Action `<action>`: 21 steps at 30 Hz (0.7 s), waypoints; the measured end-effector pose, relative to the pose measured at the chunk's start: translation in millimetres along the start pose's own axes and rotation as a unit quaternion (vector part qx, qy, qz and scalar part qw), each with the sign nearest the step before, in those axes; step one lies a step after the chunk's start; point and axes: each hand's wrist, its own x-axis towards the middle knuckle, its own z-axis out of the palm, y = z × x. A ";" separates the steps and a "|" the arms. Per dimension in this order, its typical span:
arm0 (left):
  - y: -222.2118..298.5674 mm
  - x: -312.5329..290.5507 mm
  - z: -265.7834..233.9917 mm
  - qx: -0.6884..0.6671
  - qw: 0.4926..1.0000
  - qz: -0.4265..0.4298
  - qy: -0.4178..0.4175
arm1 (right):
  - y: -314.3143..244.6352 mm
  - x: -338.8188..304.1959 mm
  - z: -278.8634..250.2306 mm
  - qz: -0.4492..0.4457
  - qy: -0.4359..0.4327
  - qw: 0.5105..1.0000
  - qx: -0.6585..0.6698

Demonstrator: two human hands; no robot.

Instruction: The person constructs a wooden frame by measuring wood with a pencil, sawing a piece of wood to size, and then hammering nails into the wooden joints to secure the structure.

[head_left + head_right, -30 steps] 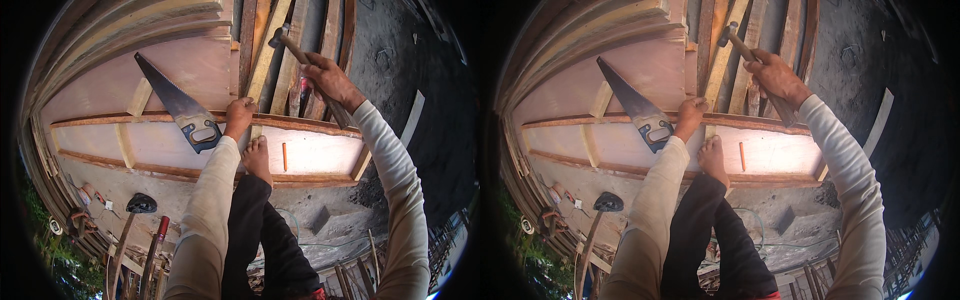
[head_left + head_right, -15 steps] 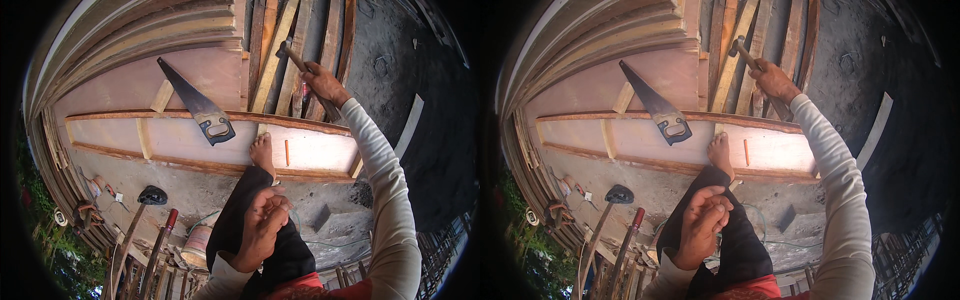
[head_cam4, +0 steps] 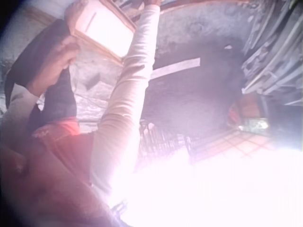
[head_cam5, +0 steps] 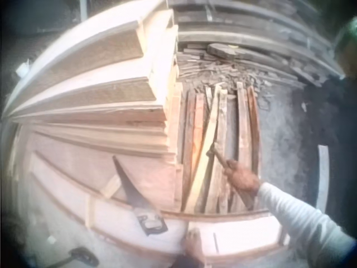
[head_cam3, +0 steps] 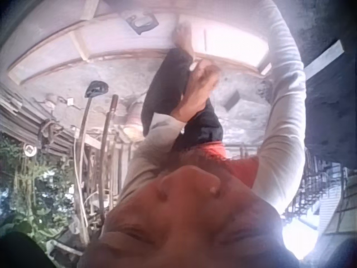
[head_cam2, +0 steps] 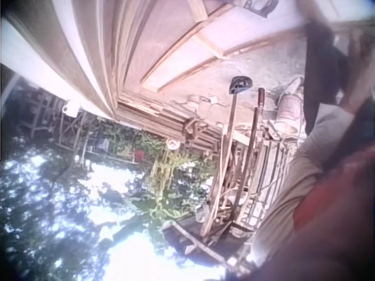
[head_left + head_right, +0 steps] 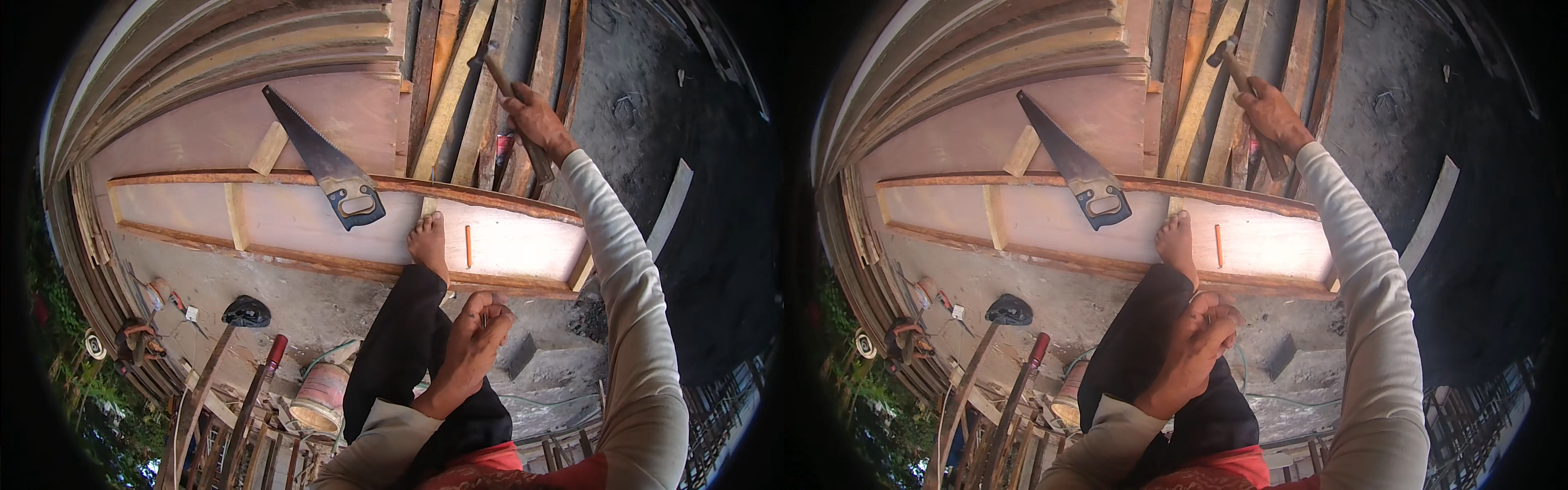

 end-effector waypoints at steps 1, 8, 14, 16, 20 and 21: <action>-6.6 2.7 -2.1 0.022 1.000 0.018 -0.007 | -11.4 4.5 -3.7 -0.045 0.061 0.995 0.059; -14.9 15.0 10.8 0.024 0.999 0.029 -0.013 | 78.6 7.7 54.0 -0.049 -0.336 0.843 -0.418; -9.9 9.0 5.1 0.037 0.998 0.047 0.014 | 0.6 -17.4 10.7 0.014 -0.078 0.995 -0.064; -7.0 9.6 9.6 0.033 0.998 0.053 0.011 | -2.8 -15.0 15.1 -0.050 0.045 0.996 0.060; -2.9 10.0 13.6 0.037 0.998 0.044 0.000 | 64.0 -11.3 78.1 -0.057 -0.088 0.977 -0.185; -0.3 9.8 13.5 0.047 0.998 0.048 0.006 | 61.6 -10.9 72.2 -0.043 -0.152 0.959 -0.234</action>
